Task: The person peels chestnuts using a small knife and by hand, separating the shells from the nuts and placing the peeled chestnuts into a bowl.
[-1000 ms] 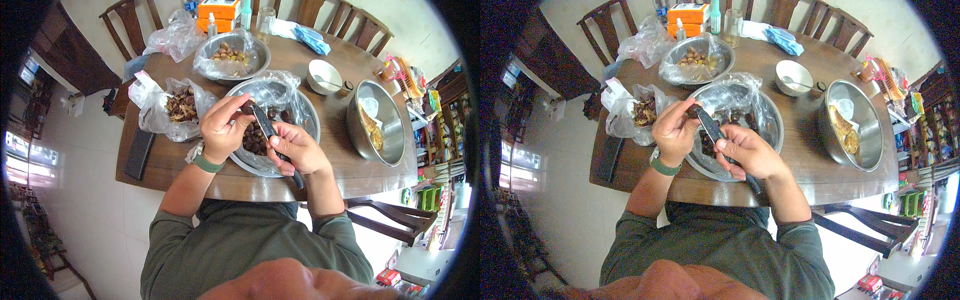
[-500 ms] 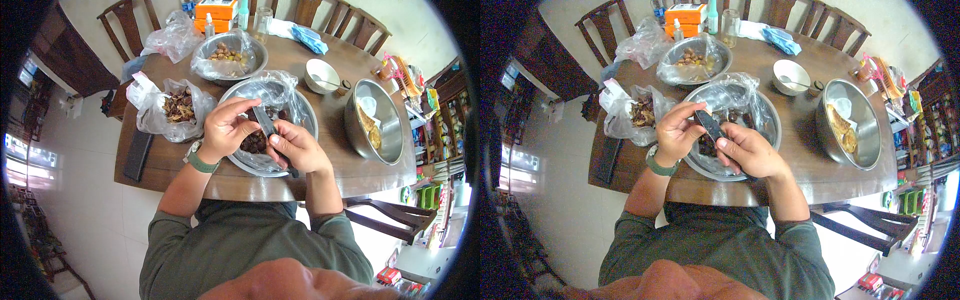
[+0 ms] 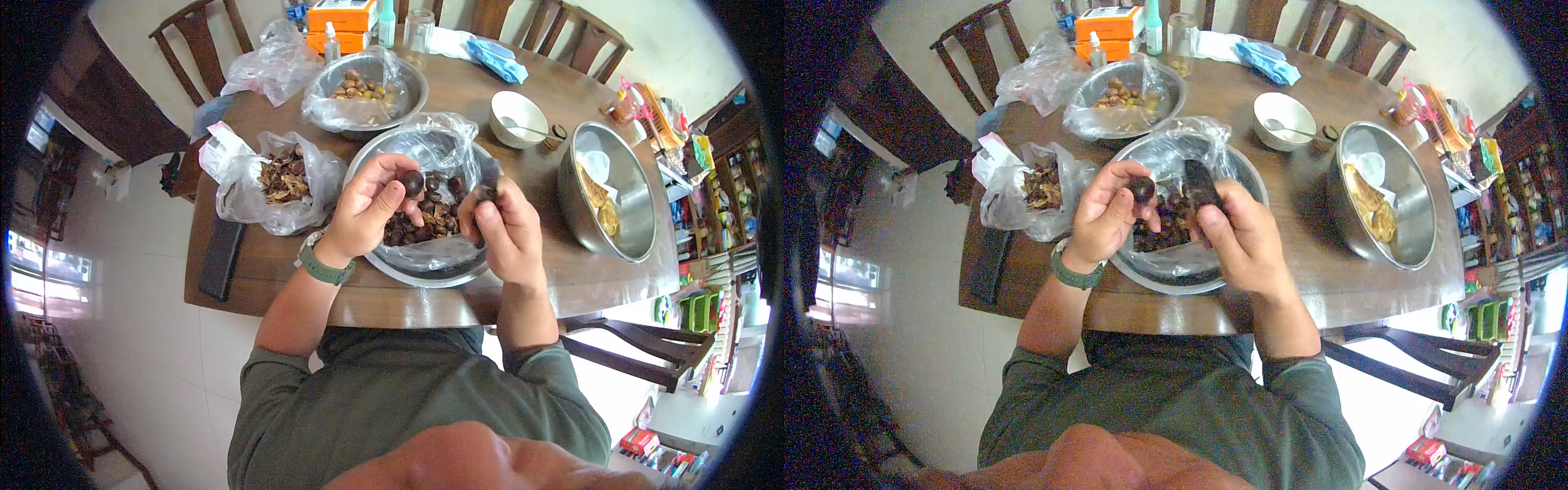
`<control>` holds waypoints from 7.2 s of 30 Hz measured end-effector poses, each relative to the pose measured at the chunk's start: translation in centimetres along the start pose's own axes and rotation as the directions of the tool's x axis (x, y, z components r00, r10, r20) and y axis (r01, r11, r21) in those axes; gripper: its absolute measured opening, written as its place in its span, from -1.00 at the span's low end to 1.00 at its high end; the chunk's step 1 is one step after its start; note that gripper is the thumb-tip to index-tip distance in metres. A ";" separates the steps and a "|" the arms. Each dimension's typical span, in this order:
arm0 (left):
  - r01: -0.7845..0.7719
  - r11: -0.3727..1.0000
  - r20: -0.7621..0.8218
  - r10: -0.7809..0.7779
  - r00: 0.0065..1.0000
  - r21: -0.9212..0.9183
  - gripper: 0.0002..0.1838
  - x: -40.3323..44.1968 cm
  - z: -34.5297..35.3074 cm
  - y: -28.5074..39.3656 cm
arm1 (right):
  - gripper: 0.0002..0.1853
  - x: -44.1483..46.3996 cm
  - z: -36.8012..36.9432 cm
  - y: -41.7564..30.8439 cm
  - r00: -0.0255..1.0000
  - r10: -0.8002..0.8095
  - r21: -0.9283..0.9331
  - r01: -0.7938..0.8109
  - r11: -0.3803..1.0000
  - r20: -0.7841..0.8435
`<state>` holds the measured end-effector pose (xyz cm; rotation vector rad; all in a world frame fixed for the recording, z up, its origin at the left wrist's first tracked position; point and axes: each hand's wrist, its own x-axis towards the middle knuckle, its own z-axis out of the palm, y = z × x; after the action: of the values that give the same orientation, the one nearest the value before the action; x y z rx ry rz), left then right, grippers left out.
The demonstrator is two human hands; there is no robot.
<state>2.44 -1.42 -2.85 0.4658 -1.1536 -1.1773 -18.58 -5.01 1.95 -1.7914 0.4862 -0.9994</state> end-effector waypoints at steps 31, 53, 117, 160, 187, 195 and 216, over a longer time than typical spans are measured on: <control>0.286 0.949 0.099 -0.274 0.957 -0.130 -0.62 -0.6 0.5 0.3 | -0.55 1.6 0.5 1.4 0.997 -0.066 -0.419 0.075 0.905 0.037; 0.288 0.958 0.087 -0.288 0.954 0.007 -0.59 -1.4 0.2 -0.5 | -0.83 1.8 0.6 1.2 0.993 -0.041 -0.388 0.081 0.918 0.110; 0.140 0.982 -0.019 -0.138 0.990 0.129 -0.67 -0.3 0.4 -0.3 | -0.69 1.8 1.8 1.5 0.987 0.124 -0.398 -0.072 0.914 0.105; 0.048 0.982 0.007 -0.050 0.999 0.185 -0.65 -0.5 0.0 0.1 | -0.72 1.7 2.4 0.6 0.982 0.063 -0.226 -0.021 0.974 0.177; 0.046 0.975 -0.058 -0.034 0.998 0.218 -0.66 -0.6 0.3 -0.2 | -0.65 1.7 2.5 1.4 0.996 0.028 -0.413 0.008 0.911 0.081; 0.010 0.956 -0.113 0.024 0.993 0.295 -0.69 -0.7 0.9 -0.3 | -0.68 1.7 2.6 1.6 0.997 0.038 -0.343 -0.012 0.939 0.070; -0.135 0.897 -0.160 0.220 0.962 0.420 -0.72 -0.6 1.5 -0.7 | -0.57 1.7 2.4 2.2 1.000 -0.020 -0.443 0.025 0.896 0.016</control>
<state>0.81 -0.70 -3.05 0.7620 -1.2346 -0.7077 -15.44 -5.85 0.28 -2.2102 0.7343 -0.9446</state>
